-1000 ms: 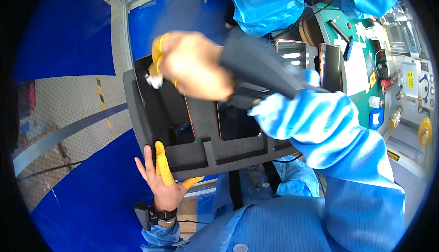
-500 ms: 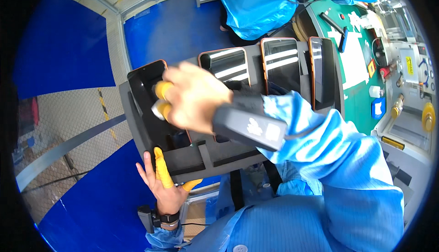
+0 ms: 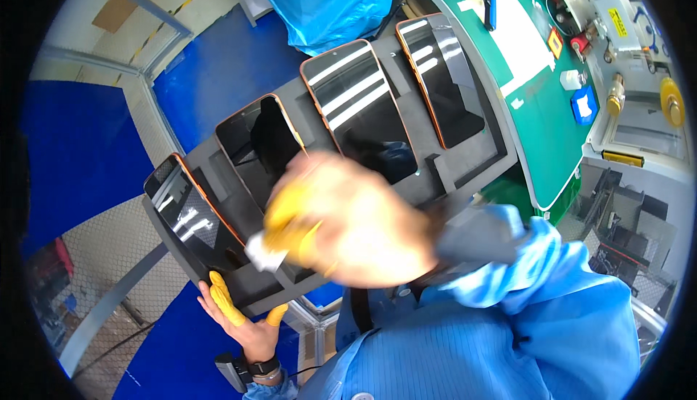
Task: The recorder uses a cleaning cloth and solution to wipe down the screens of several smartphones held in a tray, then organizes and checks the devices.
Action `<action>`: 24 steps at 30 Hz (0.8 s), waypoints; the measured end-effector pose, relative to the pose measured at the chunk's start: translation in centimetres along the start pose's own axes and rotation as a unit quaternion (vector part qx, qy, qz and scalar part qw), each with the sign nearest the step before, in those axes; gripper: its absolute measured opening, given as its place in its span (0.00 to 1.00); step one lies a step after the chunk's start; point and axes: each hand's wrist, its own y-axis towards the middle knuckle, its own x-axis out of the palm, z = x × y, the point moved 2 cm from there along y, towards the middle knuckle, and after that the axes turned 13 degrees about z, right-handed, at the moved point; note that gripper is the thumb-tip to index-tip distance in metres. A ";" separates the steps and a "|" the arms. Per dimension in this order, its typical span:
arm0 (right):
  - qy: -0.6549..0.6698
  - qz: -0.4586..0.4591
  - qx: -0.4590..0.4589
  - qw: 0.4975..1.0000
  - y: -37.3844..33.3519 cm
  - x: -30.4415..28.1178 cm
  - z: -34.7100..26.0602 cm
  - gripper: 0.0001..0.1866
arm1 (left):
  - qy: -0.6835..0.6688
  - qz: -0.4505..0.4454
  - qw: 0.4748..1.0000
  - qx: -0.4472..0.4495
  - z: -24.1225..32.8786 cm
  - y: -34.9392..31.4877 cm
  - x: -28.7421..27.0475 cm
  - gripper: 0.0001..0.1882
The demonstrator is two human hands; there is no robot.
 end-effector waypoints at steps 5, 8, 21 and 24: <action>-0.033 0.227 0.259 0.938 -4.5 -13.8 2.6 0.08 | -0.204 0.024 0.977 -0.053 -1.8 -1.9 0.3 0.60; -0.081 0.232 0.226 0.943 -6.6 -15.8 3.3 0.10 | -0.188 0.090 0.974 -0.093 -0.2 0.5 0.0 0.49; -0.250 0.060 -0.006 0.966 0.1 -6.4 8.7 0.16 | -0.156 0.115 0.966 -0.172 0.3 1.8 0.7 0.29; -0.211 0.037 -0.123 0.969 -4.0 -4.2 5.6 0.13 | -0.145 0.123 0.964 -0.185 -0.2 1.3 0.5 0.29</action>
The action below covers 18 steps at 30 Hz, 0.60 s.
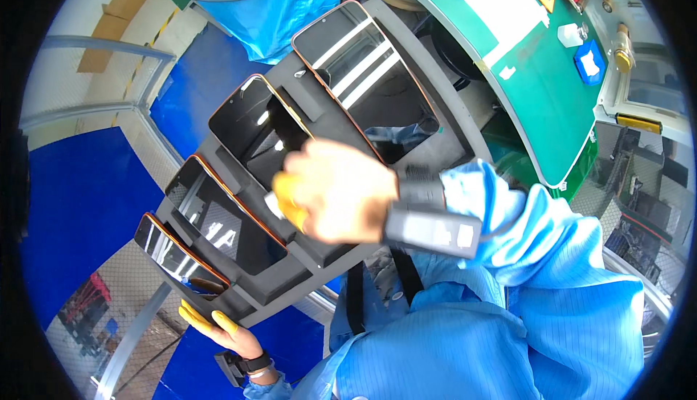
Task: The recorder uses a cleaning cloth and solution to wipe down the screens of several smartphones held in a tray, then organizes and checks the devices.
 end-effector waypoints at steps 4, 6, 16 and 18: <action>0.137 -0.113 0.056 0.982 -2.6 -2.7 -0.7 0.10 | 0.010 -0.002 1.000 0.012 0.0 0.3 0.8 0.29; 0.204 -0.016 0.174 0.963 -1.7 -5.7 1.5 0.07 | 0.056 0.003 0.998 -0.013 -0.3 -0.1 0.2 0.29; 0.303 0.181 0.553 0.754 -9.4 -12.3 8.0 0.15 | -0.229 -0.016 0.888 -0.399 -3.8 1.6 -0.6 0.17; 0.326 0.202 0.538 0.751 -9.2 -11.3 7.7 0.14 | -0.220 -0.014 0.894 -0.390 -4.1 1.6 -0.6 0.17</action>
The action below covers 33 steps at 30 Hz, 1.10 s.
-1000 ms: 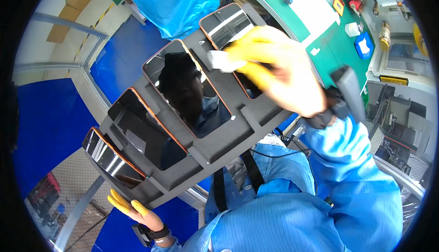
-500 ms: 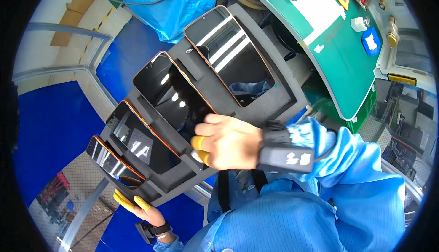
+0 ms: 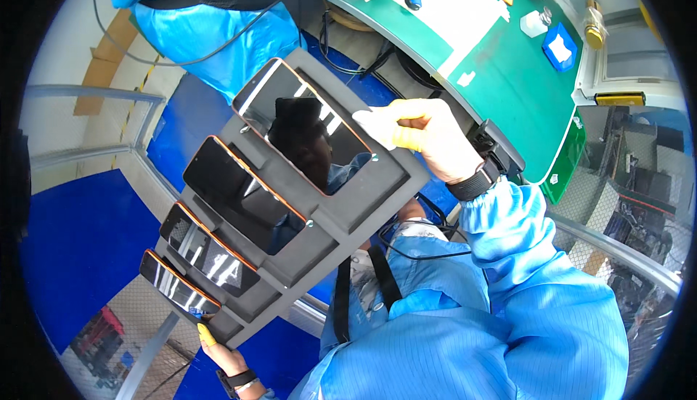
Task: The recorder uses a cleaning cloth and solution to wipe down the screens of several smartphones held in a tray, then organizes and checks the devices.
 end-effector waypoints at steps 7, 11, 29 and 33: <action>-0.051 0.012 -0.084 0.995 0.0 0.5 0.0 0.09 | 0.022 0.036 0.998 0.045 -0.1 0.0 0.3 0.17; -0.045 -0.005 -0.124 0.991 0.4 0.3 0.5 0.07 | 0.045 0.041 0.997 0.047 0.4 -0.2 0.7 0.17; -0.142 -0.041 -0.192 0.970 1.9 1.1 -1.3 0.06 | 0.069 0.063 0.990 0.104 -0.6 0.4 0.1 0.14; -0.080 -0.050 -0.173 0.981 0.9 2.1 -1.1 0.05 | 0.049 0.037 0.993 0.100 1.0 -0.2 1.4 0.14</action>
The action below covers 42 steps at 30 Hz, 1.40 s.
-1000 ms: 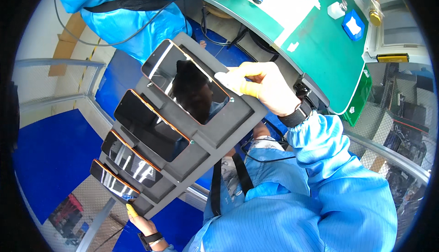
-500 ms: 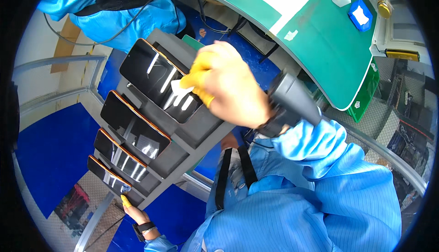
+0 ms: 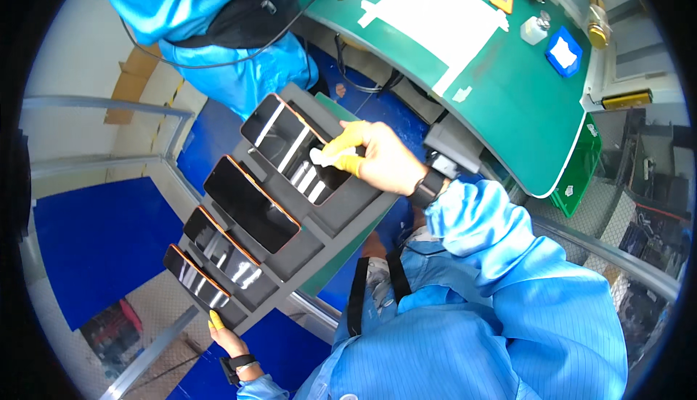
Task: The recorder uses a cleaning cloth and solution to wipe down the screens of several smartphones held in a tray, then organizes and checks the devices.
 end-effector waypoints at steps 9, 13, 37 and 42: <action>0.139 0.037 0.247 0.958 0.3 -2.2 -0.5 0.10 | 0.061 0.076 0.984 0.150 7.8 -7.1 -0.5 0.20; 0.212 0.147 0.210 0.943 -2.9 -10.0 -0.3 0.13 | 0.046 0.047 0.981 0.182 10.9 -11.2 2.3 0.20; 0.183 0.692 0.158 0.681 -32.1 -53.9 23.6 0.13 | 0.092 -0.336 0.798 0.491 9.9 -42.7 56.2 0.20; -0.095 0.664 0.196 0.715 -30.2 -54.1 20.8 0.12 | 0.130 -0.322 0.831 0.435 9.2 -42.8 56.9 0.26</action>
